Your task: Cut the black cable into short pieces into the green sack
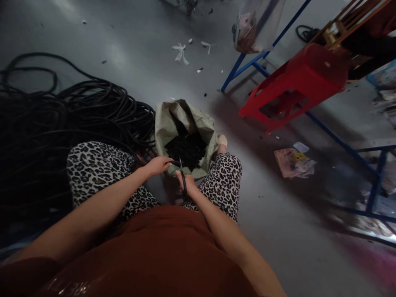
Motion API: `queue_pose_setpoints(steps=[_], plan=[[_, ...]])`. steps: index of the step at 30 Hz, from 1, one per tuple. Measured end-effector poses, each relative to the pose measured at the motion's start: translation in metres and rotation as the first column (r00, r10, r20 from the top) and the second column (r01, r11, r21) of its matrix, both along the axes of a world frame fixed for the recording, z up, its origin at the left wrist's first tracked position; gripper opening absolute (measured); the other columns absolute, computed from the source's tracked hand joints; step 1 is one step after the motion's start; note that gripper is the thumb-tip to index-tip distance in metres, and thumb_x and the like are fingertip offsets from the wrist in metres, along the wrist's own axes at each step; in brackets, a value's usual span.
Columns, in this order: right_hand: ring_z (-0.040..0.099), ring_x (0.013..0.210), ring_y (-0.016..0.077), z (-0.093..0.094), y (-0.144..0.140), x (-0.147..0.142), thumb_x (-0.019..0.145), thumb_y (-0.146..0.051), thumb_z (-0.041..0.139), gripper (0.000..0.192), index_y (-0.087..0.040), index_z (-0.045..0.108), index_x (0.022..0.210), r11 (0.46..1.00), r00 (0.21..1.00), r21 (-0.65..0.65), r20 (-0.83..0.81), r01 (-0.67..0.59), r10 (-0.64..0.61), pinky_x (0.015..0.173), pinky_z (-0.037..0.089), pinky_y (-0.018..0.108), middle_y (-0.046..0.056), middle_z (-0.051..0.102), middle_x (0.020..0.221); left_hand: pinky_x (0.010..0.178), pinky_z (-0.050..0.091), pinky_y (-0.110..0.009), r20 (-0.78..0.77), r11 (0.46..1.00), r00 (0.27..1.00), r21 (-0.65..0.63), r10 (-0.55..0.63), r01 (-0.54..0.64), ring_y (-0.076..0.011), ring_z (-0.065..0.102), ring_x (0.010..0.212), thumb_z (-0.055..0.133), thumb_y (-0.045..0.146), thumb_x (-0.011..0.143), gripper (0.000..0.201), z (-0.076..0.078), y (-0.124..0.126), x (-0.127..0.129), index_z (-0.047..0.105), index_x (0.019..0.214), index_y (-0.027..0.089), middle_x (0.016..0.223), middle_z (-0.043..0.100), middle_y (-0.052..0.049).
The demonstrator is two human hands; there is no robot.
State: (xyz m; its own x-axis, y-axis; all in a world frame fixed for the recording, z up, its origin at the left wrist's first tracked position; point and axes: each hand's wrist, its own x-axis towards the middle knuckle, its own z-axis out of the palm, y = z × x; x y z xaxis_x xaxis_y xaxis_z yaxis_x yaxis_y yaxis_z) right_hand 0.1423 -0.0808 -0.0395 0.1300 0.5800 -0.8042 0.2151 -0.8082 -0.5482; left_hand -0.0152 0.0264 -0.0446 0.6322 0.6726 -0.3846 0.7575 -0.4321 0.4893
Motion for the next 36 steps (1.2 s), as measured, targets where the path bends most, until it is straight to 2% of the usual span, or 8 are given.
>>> queue_pose_setpoints(steps=[8, 15, 21, 29, 36], plan=[[0.044, 0.029, 0.01, 0.002, -0.001, 0.001, 0.088, -0.053, 0.047, 0.048, -0.016, 0.05, 0.057, 1.0, 1.0, -0.007, 0.026, 0.0, 0.001, 0.032, 0.033, 0.019, -0.003, 0.042, 0.039, 0.086, 0.048, -0.027, -0.01, 1.0, 1.0, 0.0, 0.004, -0.004, -0.0208, 0.063, 0.103, 0.045, 0.031, 0.091, 0.034, -0.003, 0.002, -0.001, 0.065, 0.118, 0.022, 0.111, 0.07, -0.006], [0.044, 0.03, 0.0102, -0.003, -0.003, 0.004, 0.088, -0.054, 0.047, 0.049, -0.017, 0.048, 0.056, 1.0, 0.999, 0.022, 0.034, -0.018, 0.017, 0.032, 0.033, 0.019, -0.003, 0.043, 0.039, 0.085, 0.048, -0.026, -0.006, 1.0, 1.0, -0.017, 0.016, -0.016, -0.02, 0.064, 0.101, 0.045, 0.031, 0.091, 0.034, 0.0, 0.003, -0.001, 0.065, 0.117, 0.023, 0.109, 0.071, -0.005], [0.045, 0.031, 0.0103, -0.002, -0.001, 0.004, 0.087, -0.057, 0.047, 0.049, -0.016, 0.051, 0.06, 0.999, 1.0, -0.044, 0.011, 0.013, -0.013, 0.031, 0.034, 0.02, -0.002, 0.046, 0.042, 0.084, 0.048, -0.026, 0.03, 0.998, 0.998, -0.021, 0.06, -0.059, -0.0196, 0.064, 0.1, 0.046, 0.03, 0.091, 0.031, 0.004, 0.004, -0.001, 0.067, 0.113, 0.022, 0.108, 0.071, -0.005], [0.052, 0.039, 0.0121, -0.016, -0.003, 0.004, 0.087, -0.059, 0.047, 0.048, -0.015, 0.056, 0.071, 1.0, 0.998, -0.026, -0.065, 0.007, -0.009, 0.035, 0.039, 0.02, 0.001, 0.053, 0.049, 0.084, 0.048, -0.026, 0.041, 0.995, 0.994, -0.017, 0.098, -0.098, -0.0201, 0.064, 0.101, 0.046, 0.031, 0.091, 0.031, 0.001, 0.006, -0.001, 0.067, 0.112, 0.021, 0.11, 0.07, -0.006], [0.053, 0.041, 0.012, -0.024, -0.004, 0.003, 0.085, -0.062, 0.049, 0.049, -0.015, 0.057, 0.072, 0.999, 0.995, 0.016, -0.092, -0.035, 0.036, 0.038, 0.041, 0.02, 0.002, 0.055, 0.051, 0.085, 0.048, -0.026, 0.027, 0.998, 0.998, -0.034, 0.049, -0.048, -0.0197, 0.063, 0.101, 0.045, 0.03, 0.091, 0.032, 0.005, 0.003, 0.001, 0.067, 0.113, 0.021, 0.109, 0.071, -0.006]])
